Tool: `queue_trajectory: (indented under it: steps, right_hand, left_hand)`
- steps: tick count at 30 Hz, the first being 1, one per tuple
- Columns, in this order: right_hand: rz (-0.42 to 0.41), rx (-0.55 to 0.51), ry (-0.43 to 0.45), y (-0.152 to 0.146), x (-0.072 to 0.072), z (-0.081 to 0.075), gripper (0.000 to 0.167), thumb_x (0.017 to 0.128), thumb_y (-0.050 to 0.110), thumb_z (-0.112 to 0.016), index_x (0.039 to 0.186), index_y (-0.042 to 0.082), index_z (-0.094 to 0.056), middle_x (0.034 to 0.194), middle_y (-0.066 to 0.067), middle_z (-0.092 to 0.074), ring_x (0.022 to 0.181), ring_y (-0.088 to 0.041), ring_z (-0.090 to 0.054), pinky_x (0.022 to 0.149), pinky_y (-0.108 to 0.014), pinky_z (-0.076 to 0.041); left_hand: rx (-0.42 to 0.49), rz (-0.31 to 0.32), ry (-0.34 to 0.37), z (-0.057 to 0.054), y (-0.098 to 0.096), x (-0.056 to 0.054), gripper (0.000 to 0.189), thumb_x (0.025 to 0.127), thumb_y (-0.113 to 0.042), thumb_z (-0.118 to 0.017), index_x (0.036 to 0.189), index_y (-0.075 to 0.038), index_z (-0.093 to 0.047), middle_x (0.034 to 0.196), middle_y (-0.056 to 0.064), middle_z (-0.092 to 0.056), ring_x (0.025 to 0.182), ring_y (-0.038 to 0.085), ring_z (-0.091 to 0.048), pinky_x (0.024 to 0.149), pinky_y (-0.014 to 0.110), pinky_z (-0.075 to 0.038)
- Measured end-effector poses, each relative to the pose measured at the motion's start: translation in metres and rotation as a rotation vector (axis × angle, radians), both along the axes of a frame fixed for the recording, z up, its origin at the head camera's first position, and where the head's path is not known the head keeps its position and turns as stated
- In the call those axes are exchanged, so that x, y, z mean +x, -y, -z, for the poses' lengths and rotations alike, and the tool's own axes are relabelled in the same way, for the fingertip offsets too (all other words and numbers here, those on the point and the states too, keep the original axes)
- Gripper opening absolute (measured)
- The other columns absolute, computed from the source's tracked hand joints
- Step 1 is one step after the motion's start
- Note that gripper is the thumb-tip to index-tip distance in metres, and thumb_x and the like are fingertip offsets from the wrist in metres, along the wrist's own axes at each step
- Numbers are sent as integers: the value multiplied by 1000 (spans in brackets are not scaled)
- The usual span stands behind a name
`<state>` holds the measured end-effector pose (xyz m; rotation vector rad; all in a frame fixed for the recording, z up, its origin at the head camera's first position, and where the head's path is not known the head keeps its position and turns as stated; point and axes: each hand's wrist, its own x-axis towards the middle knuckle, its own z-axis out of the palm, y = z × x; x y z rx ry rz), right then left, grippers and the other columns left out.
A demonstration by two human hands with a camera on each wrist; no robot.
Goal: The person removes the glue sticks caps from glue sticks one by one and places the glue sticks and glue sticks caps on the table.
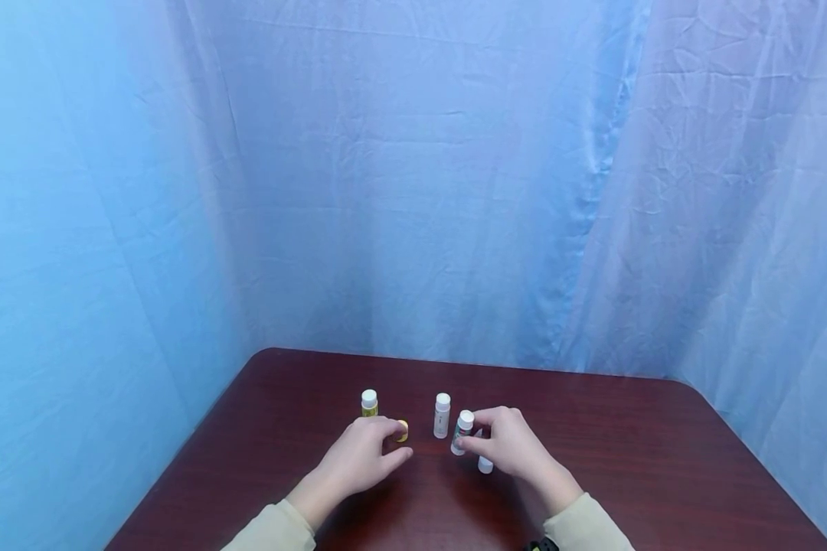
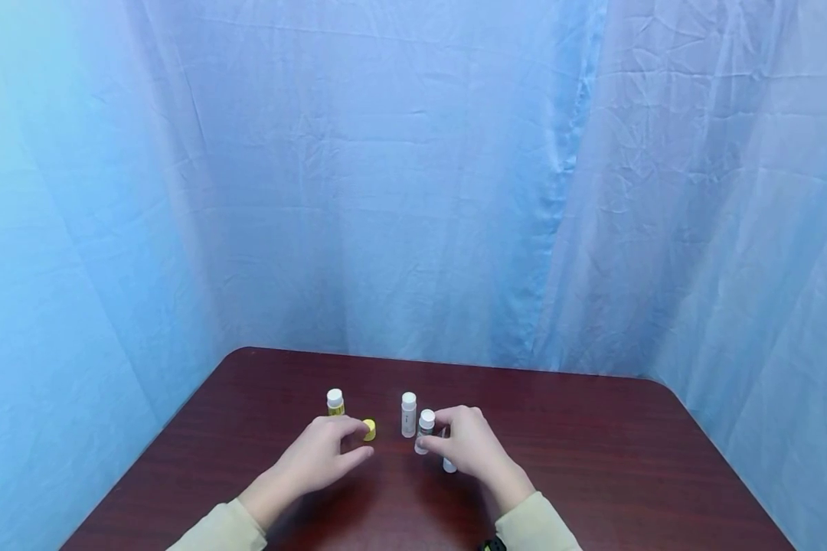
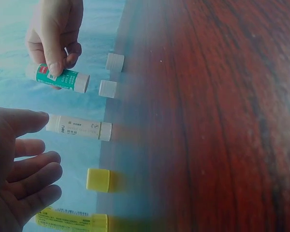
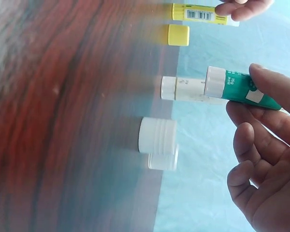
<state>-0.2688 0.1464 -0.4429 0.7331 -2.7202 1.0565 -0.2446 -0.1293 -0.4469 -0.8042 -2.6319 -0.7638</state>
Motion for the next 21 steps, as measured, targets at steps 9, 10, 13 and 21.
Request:
queue_trajectory:
  steps: [9, 10, 13, 21]
  right_hand:
    - [-45, 46, -2, 14, -4, 6, 14, 84, 21, -84, 80, 26, -71, 65, 17, -62, 57, -3, -54, 54, -26, -47]
    - [-49, 52, 0, 16, -5, 7, 14, 84, 21, -84, 81, 26, -71, 66, 17, -62, 58, -3, -54, 54, -26, -47]
    - [-62, 68, 11, 20, -6, 9, 11, 85, 21, -84, 85, 25, -73, 70, 18, -63, 60, -2, -55, 56, -26, -47]
    - [-73, 67, 40, 26, -7, 13, 10, 83, 18, -84, 83, 21, -74, 65, 15, -62, 58, -2, -55, 54, -26, -46]
  left_hand:
    - [-12, -9, 34, 2, 5, 0, 26, 88, -29, -81, 105, -9, -77, 95, -1, -74, 82, 9, -64, 75, 33, -55]
    - [-13, -9, 37, 2, 5, -1, 26, 88, -29, -81, 106, -9, -77, 95, 0, -74, 83, 10, -65, 75, 33, -56]
    - [-14, -9, 50, 3, 7, -1, 28, 89, -30, -80, 108, -9, -77, 98, 1, -75, 87, 14, -68, 77, 35, -56]
    - [-4, 6, 77, 5, 8, -2, 28, 90, -29, -78, 109, -9, -77, 101, 2, -75, 90, 17, -69, 77, 34, -56]
